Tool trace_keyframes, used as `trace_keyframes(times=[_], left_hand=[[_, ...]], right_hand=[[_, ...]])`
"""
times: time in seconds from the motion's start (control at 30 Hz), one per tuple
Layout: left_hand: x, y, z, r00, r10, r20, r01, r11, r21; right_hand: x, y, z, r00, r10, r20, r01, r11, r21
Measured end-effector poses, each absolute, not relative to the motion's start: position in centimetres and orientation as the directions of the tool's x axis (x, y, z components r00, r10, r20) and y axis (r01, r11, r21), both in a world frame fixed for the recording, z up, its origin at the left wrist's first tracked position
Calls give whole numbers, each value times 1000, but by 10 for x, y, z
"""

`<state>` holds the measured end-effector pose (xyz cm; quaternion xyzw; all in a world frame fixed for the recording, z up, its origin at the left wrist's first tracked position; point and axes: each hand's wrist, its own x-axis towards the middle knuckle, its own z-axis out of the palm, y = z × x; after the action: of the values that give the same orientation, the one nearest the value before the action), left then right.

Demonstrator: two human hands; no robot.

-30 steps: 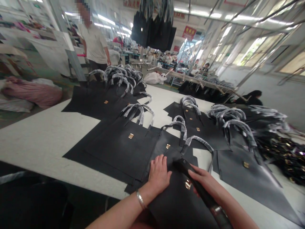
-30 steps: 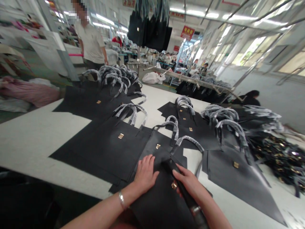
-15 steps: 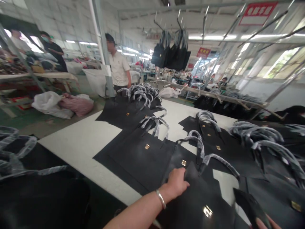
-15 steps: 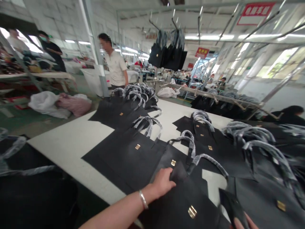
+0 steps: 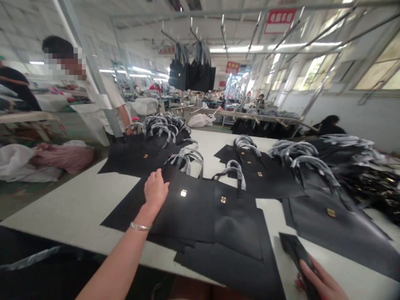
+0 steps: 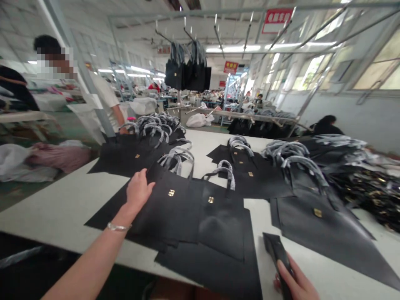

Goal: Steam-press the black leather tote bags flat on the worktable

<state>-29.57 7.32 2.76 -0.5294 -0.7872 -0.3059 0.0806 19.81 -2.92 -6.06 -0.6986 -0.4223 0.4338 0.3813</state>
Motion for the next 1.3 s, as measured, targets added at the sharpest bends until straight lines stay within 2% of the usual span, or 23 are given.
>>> trace_keyframes(times=[0.07, 0.17, 0.23, 0.33, 0.53, 0.7, 0.9, 1.13, 1.3], left_hand=[[-276, 67, 8, -283, 828, 485, 933, 121, 338], [-210, 50, -27, 186, 909, 373, 868, -330, 370], [-163, 37, -47, 483, 823, 298, 737, -566, 369], [-116, 21, -68, 671, 708, 222, 629, -701, 336], [-99, 13, -84, 634, 746, 204, 688, -664, 293], [-99, 14, -82, 643, 743, 185, 688, -667, 286], [-97, 14, -85, 640, 751, 162, 696, -656, 293], [-83, 11, -90, 616, 768, 175, 724, -639, 259], [-51, 32, -94, 588, 785, 196, 743, -620, 252]], right_hand=[[187, -29, -54, 233, 913, -336, 179, -380, -908], [173, -31, -39, 185, 905, -383, 153, -411, -898], [169, -36, -27, 134, 899, -417, 177, -436, -883], [171, -48, -11, 63, 871, -487, 225, -488, -844], [168, -67, -3, -39, 771, -635, 293, -599, -745], [147, -42, 0, -93, 799, -595, 339, -536, -773], [161, -25, 19, 122, 891, -438, 300, -453, -839], [201, -88, 19, 191, 767, -613, 166, -641, -750], [211, -126, 8, 302, 771, -561, 78, -606, -791]])
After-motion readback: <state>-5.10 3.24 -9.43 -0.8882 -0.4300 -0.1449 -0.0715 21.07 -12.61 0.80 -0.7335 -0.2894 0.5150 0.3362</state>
